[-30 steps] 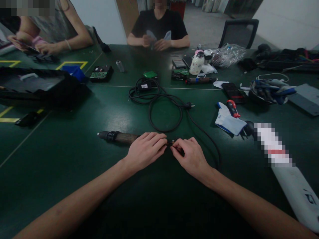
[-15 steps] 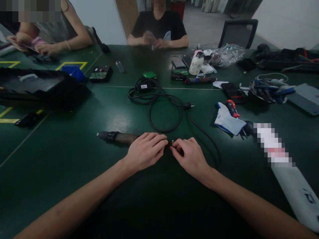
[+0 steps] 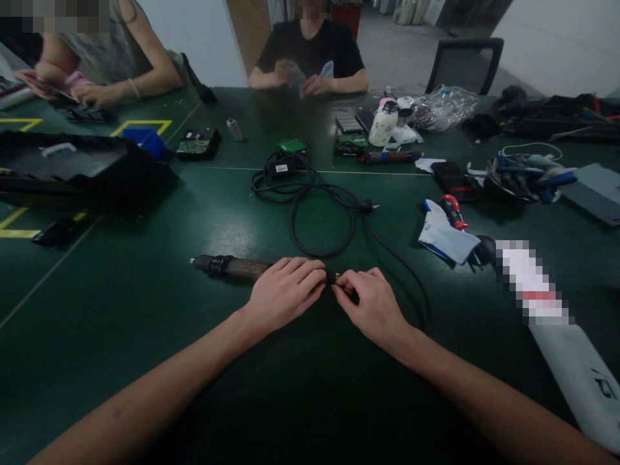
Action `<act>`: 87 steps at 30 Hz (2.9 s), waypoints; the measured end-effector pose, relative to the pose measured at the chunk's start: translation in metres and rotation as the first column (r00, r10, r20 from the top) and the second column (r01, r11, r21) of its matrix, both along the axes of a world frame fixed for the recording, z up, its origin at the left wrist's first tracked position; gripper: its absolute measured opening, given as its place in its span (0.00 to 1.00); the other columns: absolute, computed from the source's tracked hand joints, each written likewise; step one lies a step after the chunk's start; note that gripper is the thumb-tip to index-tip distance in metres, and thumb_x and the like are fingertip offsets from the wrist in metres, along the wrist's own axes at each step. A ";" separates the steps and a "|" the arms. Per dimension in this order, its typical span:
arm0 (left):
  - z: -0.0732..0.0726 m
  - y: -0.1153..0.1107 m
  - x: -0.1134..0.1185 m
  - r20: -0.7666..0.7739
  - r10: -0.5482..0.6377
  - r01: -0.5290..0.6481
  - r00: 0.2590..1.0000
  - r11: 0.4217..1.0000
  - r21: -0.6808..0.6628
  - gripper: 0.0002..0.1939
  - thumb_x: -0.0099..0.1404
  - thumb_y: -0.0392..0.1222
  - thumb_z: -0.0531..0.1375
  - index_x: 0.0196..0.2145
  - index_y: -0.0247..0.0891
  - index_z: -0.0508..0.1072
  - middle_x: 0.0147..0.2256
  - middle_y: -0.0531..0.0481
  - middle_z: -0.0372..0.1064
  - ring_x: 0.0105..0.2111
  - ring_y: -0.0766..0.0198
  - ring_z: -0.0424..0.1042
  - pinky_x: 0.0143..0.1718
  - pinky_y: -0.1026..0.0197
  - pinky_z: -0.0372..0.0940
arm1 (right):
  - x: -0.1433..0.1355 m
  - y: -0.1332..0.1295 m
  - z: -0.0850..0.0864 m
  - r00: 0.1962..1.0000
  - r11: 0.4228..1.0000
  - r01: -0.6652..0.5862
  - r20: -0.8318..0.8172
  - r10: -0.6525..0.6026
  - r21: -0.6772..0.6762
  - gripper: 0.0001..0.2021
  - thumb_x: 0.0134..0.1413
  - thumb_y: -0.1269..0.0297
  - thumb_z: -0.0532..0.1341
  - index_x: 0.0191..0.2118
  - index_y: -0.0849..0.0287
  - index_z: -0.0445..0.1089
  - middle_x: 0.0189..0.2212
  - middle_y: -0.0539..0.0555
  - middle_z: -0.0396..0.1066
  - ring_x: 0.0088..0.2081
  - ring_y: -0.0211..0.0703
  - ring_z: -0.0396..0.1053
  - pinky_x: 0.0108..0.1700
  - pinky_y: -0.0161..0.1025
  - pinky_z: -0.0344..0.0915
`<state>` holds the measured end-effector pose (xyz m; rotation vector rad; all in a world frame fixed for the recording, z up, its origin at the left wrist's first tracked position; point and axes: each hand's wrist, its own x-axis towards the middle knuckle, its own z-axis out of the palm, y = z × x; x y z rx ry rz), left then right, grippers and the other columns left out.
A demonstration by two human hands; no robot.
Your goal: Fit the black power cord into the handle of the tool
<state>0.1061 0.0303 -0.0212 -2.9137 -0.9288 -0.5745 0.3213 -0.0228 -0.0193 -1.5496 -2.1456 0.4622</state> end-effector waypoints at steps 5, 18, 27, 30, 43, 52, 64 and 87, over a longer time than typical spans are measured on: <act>0.000 0.000 0.000 0.005 -0.030 0.030 1.000 1.000 -0.005 0.12 0.71 0.41 0.56 0.50 0.41 0.72 0.52 0.47 0.72 0.50 0.56 0.72 0.50 0.52 0.66 | 0.000 0.000 0.001 1.000 1.000 0.002 -0.006 -0.002 0.001 0.05 0.67 0.65 0.58 0.38 0.56 0.68 0.30 0.49 0.73 0.31 0.42 0.68 0.42 0.42 0.55; 0.001 0.000 -0.001 -0.003 -0.011 0.011 1.000 1.000 -0.001 0.10 0.73 0.42 0.56 0.49 0.41 0.72 0.50 0.48 0.74 0.49 0.57 0.73 0.50 0.53 0.66 | -0.001 0.000 -0.002 1.000 1.000 0.011 -0.001 -0.011 0.006 0.04 0.67 0.66 0.59 0.38 0.56 0.69 0.29 0.49 0.72 0.32 0.42 0.69 0.42 0.42 0.55; 0.001 -0.001 0.000 -0.020 -0.016 0.016 1.000 1.000 -0.019 0.11 0.72 0.41 0.56 0.50 0.41 0.71 0.51 0.49 0.73 0.50 0.56 0.72 0.50 0.51 0.65 | -0.001 0.000 -0.001 1.000 1.000 -0.003 0.004 0.003 -0.007 0.04 0.67 0.65 0.59 0.39 0.56 0.69 0.30 0.49 0.73 0.32 0.42 0.69 0.42 0.43 0.55; 0.001 -0.001 0.000 -0.013 0.001 -0.001 1.000 1.000 -0.014 0.10 0.73 0.44 0.55 0.49 0.41 0.71 0.50 0.49 0.73 0.49 0.57 0.72 0.50 0.52 0.66 | 0.000 0.000 0.000 1.000 1.000 -0.005 0.002 0.005 -0.011 0.04 0.67 0.65 0.59 0.39 0.56 0.69 0.30 0.49 0.72 0.32 0.42 0.69 0.43 0.42 0.56; 0.002 0.000 0.000 -0.016 -0.013 0.012 1.000 0.999 -0.031 0.12 0.72 0.44 0.56 0.50 0.40 0.71 0.48 0.48 0.74 0.49 0.56 0.72 0.50 0.52 0.65 | 0.000 0.001 -0.001 1.000 1.000 0.003 0.003 -0.003 -0.003 0.04 0.67 0.65 0.59 0.38 0.56 0.69 0.29 0.48 0.72 0.32 0.41 0.68 0.42 0.42 0.54; 0.002 0.000 -0.001 -0.040 -0.006 0.005 0.999 0.999 -0.031 0.11 0.73 0.45 0.56 0.50 0.41 0.71 0.49 0.50 0.74 0.49 0.56 0.72 0.50 0.52 0.65 | 0.000 0.000 -0.002 1.000 1.000 0.001 -0.005 -0.001 0.003 0.03 0.67 0.66 0.60 0.39 0.56 0.69 0.30 0.48 0.72 0.32 0.41 0.68 0.42 0.41 0.54; 0.002 -0.002 -0.001 -0.042 0.005 -0.006 0.999 0.999 -0.037 0.12 0.71 0.44 0.57 0.51 0.41 0.70 0.50 0.49 0.73 0.50 0.56 0.71 0.50 0.51 0.65 | -0.001 0.000 -0.001 1.000 1.000 -0.002 0.001 0.002 -0.003 0.04 0.67 0.65 0.60 0.38 0.56 0.69 0.30 0.48 0.71 0.32 0.41 0.68 0.42 0.42 0.55; 0.002 -0.001 0.000 -0.055 -0.023 0.023 0.998 1.000 -0.001 0.11 0.73 0.42 0.55 0.51 0.42 0.71 0.49 0.49 0.74 0.50 0.57 0.71 0.50 0.52 0.64 | 0.000 0.001 -0.001 1.000 1.000 -0.003 0.003 0.003 0.003 0.04 0.67 0.65 0.59 0.38 0.56 0.70 0.30 0.49 0.73 0.32 0.41 0.68 0.42 0.42 0.55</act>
